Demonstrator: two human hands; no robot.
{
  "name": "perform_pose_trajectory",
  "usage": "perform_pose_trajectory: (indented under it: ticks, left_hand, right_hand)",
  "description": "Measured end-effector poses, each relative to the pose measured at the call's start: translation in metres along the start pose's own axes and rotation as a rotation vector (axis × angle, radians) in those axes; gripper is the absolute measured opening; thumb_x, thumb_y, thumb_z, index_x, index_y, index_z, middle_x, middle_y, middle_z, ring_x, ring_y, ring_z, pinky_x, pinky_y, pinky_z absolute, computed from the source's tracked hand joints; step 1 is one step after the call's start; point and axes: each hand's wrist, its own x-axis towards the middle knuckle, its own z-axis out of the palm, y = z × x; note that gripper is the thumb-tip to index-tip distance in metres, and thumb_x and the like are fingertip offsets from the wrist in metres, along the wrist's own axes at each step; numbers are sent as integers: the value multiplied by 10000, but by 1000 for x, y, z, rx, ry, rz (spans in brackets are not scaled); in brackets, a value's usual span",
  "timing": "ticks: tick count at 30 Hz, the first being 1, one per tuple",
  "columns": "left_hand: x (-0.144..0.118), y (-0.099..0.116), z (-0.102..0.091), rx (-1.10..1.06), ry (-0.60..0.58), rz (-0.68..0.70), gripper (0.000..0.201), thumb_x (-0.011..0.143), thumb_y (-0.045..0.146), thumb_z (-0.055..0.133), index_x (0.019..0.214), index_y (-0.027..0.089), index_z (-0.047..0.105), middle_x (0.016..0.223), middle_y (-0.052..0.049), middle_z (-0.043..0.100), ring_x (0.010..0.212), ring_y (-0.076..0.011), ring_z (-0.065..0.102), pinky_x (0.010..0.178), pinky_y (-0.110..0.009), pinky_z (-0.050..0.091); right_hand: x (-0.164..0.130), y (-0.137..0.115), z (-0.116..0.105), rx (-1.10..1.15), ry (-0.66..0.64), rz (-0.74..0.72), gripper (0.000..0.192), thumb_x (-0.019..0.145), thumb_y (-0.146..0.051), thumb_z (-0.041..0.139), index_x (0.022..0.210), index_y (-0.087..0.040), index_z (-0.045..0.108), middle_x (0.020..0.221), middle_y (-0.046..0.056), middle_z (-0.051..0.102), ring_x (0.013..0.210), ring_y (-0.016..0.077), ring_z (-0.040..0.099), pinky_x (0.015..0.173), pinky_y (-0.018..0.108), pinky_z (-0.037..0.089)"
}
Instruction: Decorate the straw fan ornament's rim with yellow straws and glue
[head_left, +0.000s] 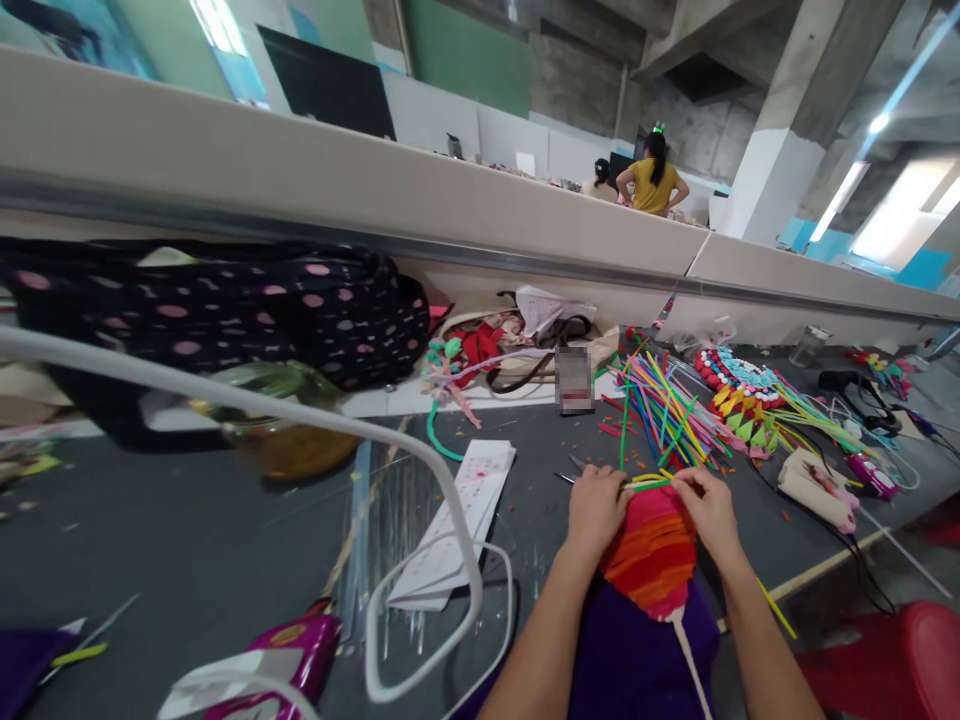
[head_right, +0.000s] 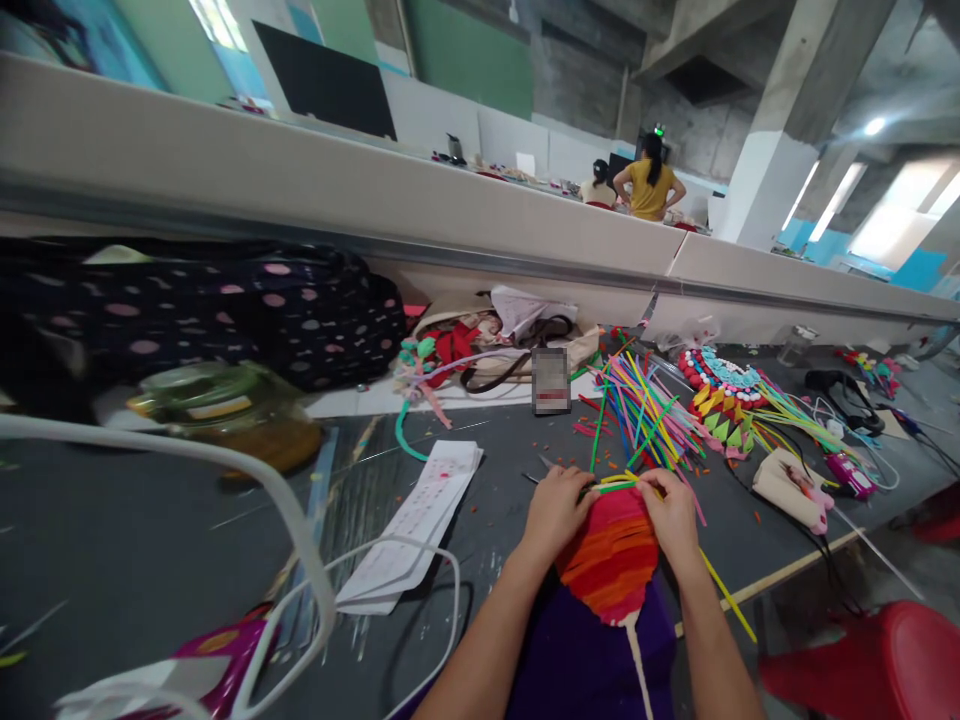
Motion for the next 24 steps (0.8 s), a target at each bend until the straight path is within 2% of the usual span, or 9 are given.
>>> perform_pose_trajectory:
  ticks: [5, 9, 15, 18, 21, 24]
  left_hand:
    - [1, 0, -2, -51, -19, 36, 234, 851, 337, 581, 1000, 222, 720, 986, -84, 645, 952, -242, 502, 826, -338, 388]
    - [2, -2, 0, -136, -2, 78, 191, 846, 257, 579, 967, 221, 722, 946, -79, 638, 918, -236, 500, 815, -336, 387]
    - [6, -4, 4, -264, 22, 56, 169, 829, 160, 559, 841, 197, 724, 878, -67, 648, 884, -223, 523, 860, -351, 380]
    - [7, -4, 0, -339, 15, 38, 166, 809, 148, 562, 796, 194, 722, 869, -64, 667, 892, -223, 549, 884, -356, 380]
    - [6, -5, -4, -502, -28, -13, 169, 790, 152, 546, 791, 187, 712, 855, -59, 695, 858, -213, 591, 820, -320, 417]
    - [3, -5, -9, -757, -104, -43, 181, 796, 211, 524, 812, 166, 699, 792, -45, 706, 751, -190, 612, 715, -276, 442]
  right_hand:
    - [5, 5, 5, 4, -20, -15, 188, 809, -345, 548, 806, -202, 669, 784, 33, 701, 743, 200, 636, 704, 280, 477]
    - [9, 5, 3, -42, -48, -31, 179, 826, -339, 530, 812, -206, 650, 800, 32, 688, 760, 202, 628, 707, 281, 459]
    - [6, 13, 2, -201, -84, 5, 158, 847, -321, 504, 754, -231, 595, 680, 3, 635, 636, 192, 589, 603, 264, 390]
    - [5, 15, 2, -250, -113, 20, 152, 859, -314, 493, 769, -232, 583, 689, 3, 638, 646, 194, 594, 607, 265, 389]
    - [6, 9, -1, -179, -135, 7, 158, 875, -306, 489, 783, -225, 587, 726, 5, 643, 694, 190, 603, 647, 266, 411]
    - [10, -2, -8, -66, -132, -41, 158, 877, -308, 511, 810, -215, 620, 787, 17, 659, 758, 191, 612, 699, 270, 438]
